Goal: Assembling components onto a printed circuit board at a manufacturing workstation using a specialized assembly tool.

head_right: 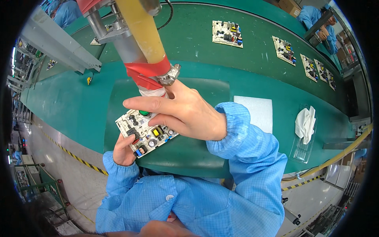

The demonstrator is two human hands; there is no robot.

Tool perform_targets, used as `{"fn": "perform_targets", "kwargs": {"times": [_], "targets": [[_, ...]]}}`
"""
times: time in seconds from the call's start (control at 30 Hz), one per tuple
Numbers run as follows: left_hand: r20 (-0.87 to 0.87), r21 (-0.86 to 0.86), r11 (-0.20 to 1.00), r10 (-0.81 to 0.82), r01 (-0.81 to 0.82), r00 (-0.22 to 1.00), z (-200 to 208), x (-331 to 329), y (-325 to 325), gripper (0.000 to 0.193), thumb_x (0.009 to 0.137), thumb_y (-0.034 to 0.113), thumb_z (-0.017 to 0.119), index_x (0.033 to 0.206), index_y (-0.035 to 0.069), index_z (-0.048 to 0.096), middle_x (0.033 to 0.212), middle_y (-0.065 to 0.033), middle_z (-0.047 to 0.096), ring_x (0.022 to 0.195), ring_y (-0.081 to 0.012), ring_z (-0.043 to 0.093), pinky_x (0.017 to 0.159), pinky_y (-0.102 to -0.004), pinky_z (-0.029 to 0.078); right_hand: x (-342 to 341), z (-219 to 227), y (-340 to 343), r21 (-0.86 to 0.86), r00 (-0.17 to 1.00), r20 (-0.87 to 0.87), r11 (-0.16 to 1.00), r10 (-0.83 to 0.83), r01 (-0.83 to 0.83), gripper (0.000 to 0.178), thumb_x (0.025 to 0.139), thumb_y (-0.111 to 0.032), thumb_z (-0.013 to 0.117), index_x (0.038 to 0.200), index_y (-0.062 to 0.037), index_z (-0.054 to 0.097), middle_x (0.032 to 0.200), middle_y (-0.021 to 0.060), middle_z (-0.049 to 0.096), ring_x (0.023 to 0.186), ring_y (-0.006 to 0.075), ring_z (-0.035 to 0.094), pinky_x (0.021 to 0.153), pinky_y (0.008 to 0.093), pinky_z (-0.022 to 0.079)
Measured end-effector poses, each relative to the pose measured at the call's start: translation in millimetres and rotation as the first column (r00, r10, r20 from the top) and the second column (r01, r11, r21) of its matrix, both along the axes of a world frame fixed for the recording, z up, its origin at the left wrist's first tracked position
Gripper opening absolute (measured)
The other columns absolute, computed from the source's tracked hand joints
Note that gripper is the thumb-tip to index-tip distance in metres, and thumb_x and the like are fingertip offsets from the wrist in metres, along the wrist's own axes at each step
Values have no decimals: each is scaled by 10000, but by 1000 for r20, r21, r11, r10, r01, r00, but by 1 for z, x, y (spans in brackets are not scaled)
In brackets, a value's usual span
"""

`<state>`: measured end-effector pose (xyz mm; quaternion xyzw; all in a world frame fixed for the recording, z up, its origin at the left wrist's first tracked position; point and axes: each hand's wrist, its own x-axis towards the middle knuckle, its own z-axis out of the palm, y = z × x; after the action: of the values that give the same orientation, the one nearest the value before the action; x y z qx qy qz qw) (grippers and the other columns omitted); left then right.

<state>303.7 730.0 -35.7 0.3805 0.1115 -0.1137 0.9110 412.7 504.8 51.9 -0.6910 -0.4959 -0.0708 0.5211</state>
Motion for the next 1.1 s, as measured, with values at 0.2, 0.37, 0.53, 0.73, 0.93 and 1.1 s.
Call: {"fn": "perform_targets", "kwargs": {"times": [0.2,0.37,0.53,0.73,0.93,1.1], "targets": [[-23,-55,998,-28,27,999,-2,0,2,648,826,53,580,1405,-9,296,1358,-195,474,1216,-312,521,1021,-451,442,-1,-3,2,-11,1000,-15,1000,26,-26,540,654,7,767,1176,-78,659,1305,237,471,1125,336,557,875,382,527],[-71,-84,996,-12,6,997,-10,0,8,593,859,49,532,1402,-15,302,1350,-200,481,1196,-320,536,994,-450,471,0,-2,1,-5,1000,-4,1000,14,-14,515,666,-15,766,1167,-80,665,1311,241,457,1127,340,556,873,391,527],[-142,-93,996,-17,4,990,-17,-2,12,521,900,75,493,1385,-22,329,1323,-205,504,1158,-308,568,952,-439,510,2,-4,4,18,999,31,1000,12,-12,518,664,-25,767,1168,-82,665,1320,244,445,1138,348,552,876,392,528],[-202,-144,990,-23,-7,979,-15,-2,12,478,927,97,468,1374,-24,350,1304,-213,518,1137,-305,583,935,-437,525,3,-7,5,6,999,42,1000,-6,6,541,656,-33,771,1182,-81,655,1310,244,469,1156,348,543,873,397,528],[-116,-34,999,6,-10,993,-16,1,12,529,893,74,508,1379,-35,330,1312,-204,514,1148,-303,574,960,-427,500,4,-4,6,-10,1000,-7,1000,0,0,599,656,-19,773,1232,-70,618,1299,232,510,1167,348,537,839,373,538],[10,114,992,-52,51,999,-6,3,0,647,808,29,601,1385,-30,314,1323,-181,506,1192,-286,541,994,-408,457,5,-5,8,-18,1000,18,1000,3,-3,595,648,-32,778,1222,-70,626,1306,228,508,1161,348,539,846,378,529]]}}
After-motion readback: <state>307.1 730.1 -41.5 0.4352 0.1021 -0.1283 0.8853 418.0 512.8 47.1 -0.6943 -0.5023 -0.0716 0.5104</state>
